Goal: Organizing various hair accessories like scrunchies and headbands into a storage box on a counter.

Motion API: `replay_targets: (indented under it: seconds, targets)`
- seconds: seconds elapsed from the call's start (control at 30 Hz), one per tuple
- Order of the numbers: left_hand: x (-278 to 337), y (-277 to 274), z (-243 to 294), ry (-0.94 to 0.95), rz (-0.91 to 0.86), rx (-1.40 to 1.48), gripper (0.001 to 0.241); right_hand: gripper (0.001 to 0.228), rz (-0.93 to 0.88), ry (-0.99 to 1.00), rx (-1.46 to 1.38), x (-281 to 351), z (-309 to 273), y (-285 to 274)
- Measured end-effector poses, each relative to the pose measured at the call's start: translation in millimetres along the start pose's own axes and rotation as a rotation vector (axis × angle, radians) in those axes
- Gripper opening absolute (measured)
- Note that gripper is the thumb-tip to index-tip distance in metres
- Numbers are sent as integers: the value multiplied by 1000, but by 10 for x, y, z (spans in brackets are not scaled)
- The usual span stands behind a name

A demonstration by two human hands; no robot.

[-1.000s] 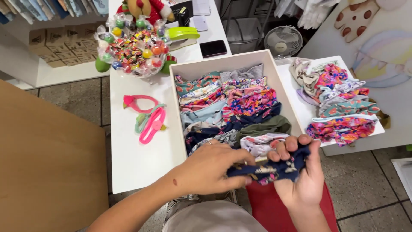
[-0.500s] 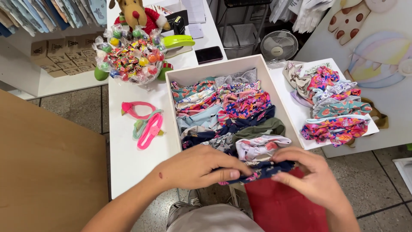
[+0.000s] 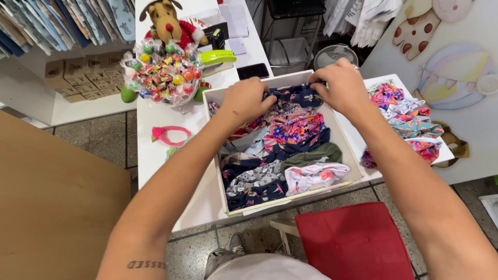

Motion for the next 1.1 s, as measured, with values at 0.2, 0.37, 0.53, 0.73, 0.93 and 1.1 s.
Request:
replay_targets:
  seconds: [0.2,0.37,0.53,0.73,0.93,1.1]
  targets:
    - [-95,299,-68,-61,-52,11,38,14,93,-85,175,-246,27,314]
    - [-65,438,-134,-131,-74,-6,37,22,208,-231,309,-260,-156,289]
    - [-64,335,-123,-192,-31,-95,42,25,41,-81,227,-288,-154,128]
    - [39,152,-72,-181,16,-150,50,20,-381,142,174,364,251,-1208]
    - [114,-160,-34,-151,282,-83,41,54,-602,372,78,1829,1183,-1367]
    - [135,-228,29,-31,343,54,34,62,-281,185,214,2840,1045,-1060]
Point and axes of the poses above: each hand's wrist, its own x-axis away from the middle knuckle, its own y-axis out of the palm, z = x × y, the point moved 6 cm from there along -x, towards the middle knuckle, and after that the axes turned 9 degrees about -x, right-handed, at the moved point
